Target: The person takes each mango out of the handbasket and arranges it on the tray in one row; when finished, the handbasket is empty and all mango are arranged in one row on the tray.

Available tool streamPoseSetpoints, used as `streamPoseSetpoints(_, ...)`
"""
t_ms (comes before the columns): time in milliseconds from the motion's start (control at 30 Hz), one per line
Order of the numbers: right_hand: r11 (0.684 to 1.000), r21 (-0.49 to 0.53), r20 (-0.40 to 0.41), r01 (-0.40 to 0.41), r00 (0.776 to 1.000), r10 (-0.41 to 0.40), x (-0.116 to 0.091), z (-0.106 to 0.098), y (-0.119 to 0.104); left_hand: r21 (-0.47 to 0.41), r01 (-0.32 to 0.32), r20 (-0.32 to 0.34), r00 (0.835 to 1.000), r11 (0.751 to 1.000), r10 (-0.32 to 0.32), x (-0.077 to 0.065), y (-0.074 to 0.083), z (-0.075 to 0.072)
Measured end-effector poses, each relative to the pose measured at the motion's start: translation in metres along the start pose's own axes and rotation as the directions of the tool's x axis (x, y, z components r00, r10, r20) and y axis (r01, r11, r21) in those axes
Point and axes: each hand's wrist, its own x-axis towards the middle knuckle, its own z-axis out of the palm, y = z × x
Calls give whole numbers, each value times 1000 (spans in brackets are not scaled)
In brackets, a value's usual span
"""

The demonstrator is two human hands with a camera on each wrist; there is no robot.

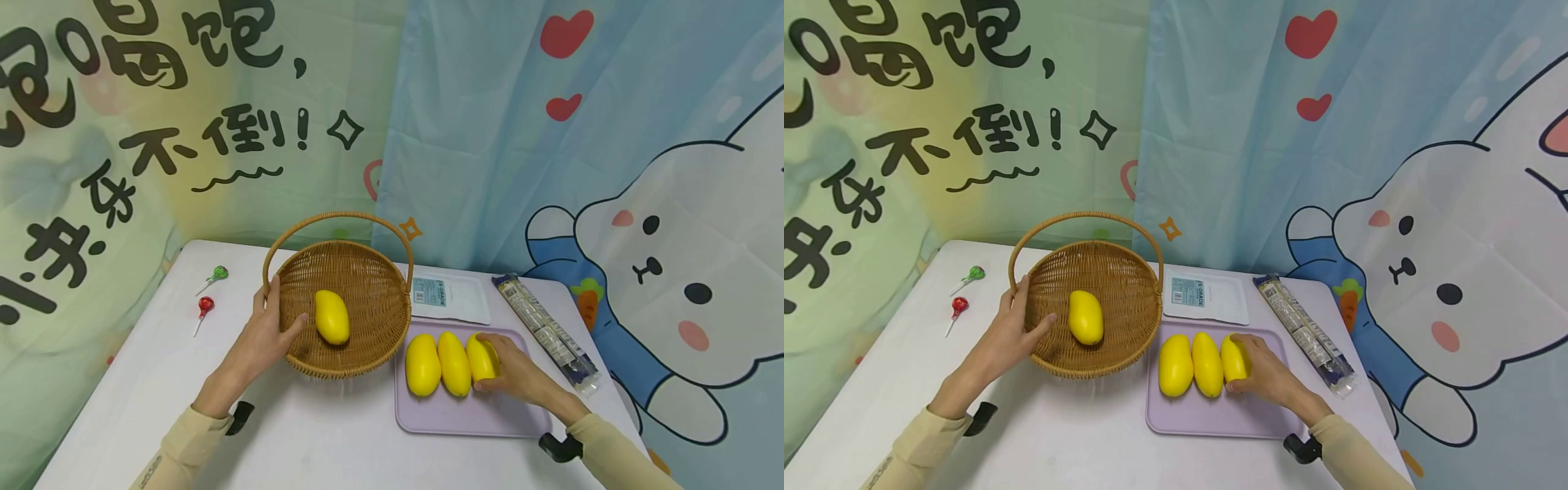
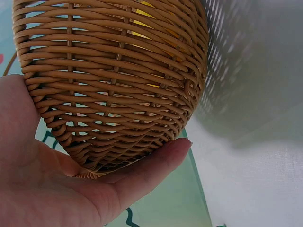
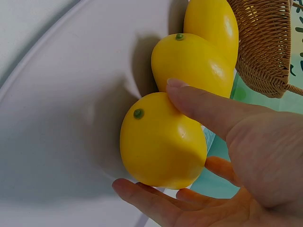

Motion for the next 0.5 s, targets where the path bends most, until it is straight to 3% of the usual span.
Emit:
streamPoseSetpoints(333, 1000, -6, 10, -26, 1000, 26, -1, -4, -4, 2, 1, 5, 1000, 1000, -1, 0, -1, 0)
streamPoseSetpoints(500, 999, -14, 11, -52, 999, 52, -2, -16, -6, 0, -1, 3, 1000, 1000, 1, 1, -1, 1)
